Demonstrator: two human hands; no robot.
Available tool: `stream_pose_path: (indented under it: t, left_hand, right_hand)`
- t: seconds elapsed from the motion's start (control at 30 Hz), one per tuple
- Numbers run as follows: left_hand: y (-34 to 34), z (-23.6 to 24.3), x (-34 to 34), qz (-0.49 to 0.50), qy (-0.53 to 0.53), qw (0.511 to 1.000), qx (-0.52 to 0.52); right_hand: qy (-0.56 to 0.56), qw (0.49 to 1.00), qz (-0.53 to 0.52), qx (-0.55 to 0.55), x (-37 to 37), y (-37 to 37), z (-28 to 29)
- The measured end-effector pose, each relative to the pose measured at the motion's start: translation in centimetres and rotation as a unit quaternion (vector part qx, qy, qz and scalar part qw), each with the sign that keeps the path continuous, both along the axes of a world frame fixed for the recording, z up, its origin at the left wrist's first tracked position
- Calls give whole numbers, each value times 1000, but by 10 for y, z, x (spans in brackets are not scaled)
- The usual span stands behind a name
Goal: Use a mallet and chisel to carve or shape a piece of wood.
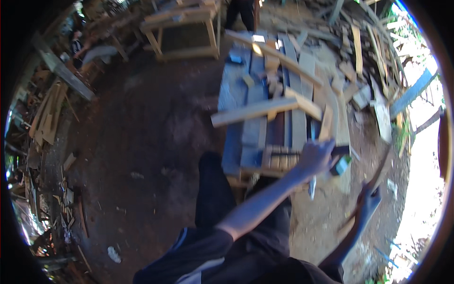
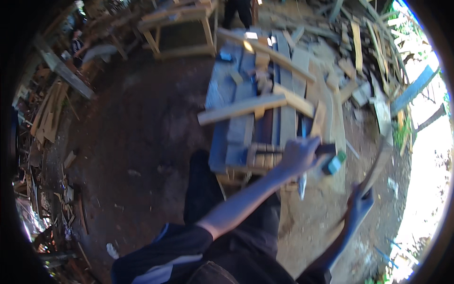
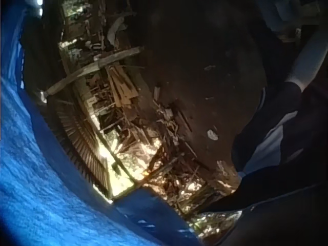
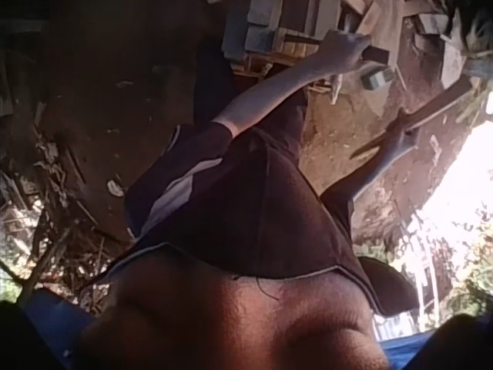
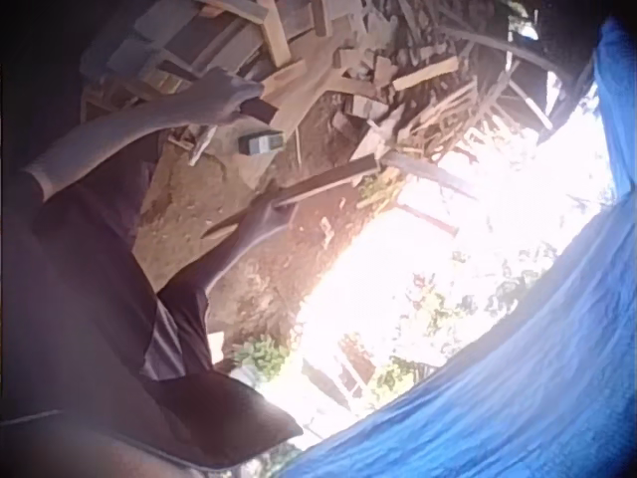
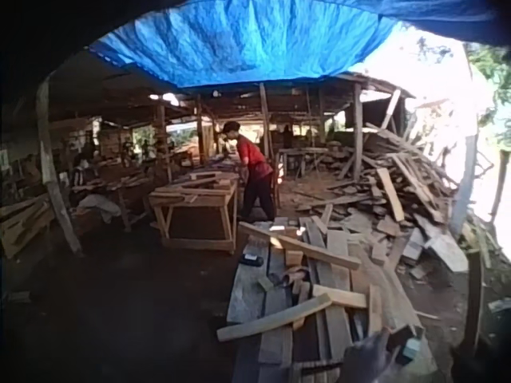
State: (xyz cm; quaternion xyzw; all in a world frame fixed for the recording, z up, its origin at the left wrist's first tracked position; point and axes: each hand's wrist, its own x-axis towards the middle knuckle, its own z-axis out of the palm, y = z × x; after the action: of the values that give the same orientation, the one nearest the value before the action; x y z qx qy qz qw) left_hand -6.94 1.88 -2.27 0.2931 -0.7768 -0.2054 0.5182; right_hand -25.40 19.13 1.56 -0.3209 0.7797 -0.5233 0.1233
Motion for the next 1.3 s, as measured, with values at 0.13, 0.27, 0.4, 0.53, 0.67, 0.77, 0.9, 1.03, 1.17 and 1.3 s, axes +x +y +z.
stream_pose_path:
  t: [0.13, 0.27, 0.4, 0.53, 0.67, 0.77, 0.9, 1.03, 1.17, 1.3]
  left_hand:
    - [-11, 8, 2, -9, -3, 1000, 20]
    - [-9, 7, -3, -14, -54, 998, 13]
    - [-2, 2, -6, -15, -57, 998, 13]
    - [-1, -3, -8, -24, -64, 998, 7]
    - [2, -3, -10, -35, -89, 995, 3]
    - [0, -4, -12, -36, -101, 994, 9]
    - [0, -8, -13, -32, -90, 995, 3]
    - [0, -11, -14, -34, -82, 996, -4]
    - [-1, -11, -15, -33, -83, 996, -5]
    - [0, -14, -20, -41, -90, 995, 3]
  right_hand:
    - [4, 996, 25, -82, 31, -17, -27]
    - [60, 948, 68, 306, 27, -9, 7]
    - [146, 949, -11, 278, 26, 8, -15]
    - [139, 934, 16, 327, 52, 10, -19]
    - [173, 909, 28, 378, 76, -1, -21]
    - [199, 916, 27, 347, 73, -3, -36]
    - [152, 923, 40, 351, 76, -12, -33]
    - [134, 903, 36, 406, 84, -16, -24]
    - [127, 923, 6, 363, 56, -7, -35]
    - [-20, 991, -58, 121, 23, 2, -28]
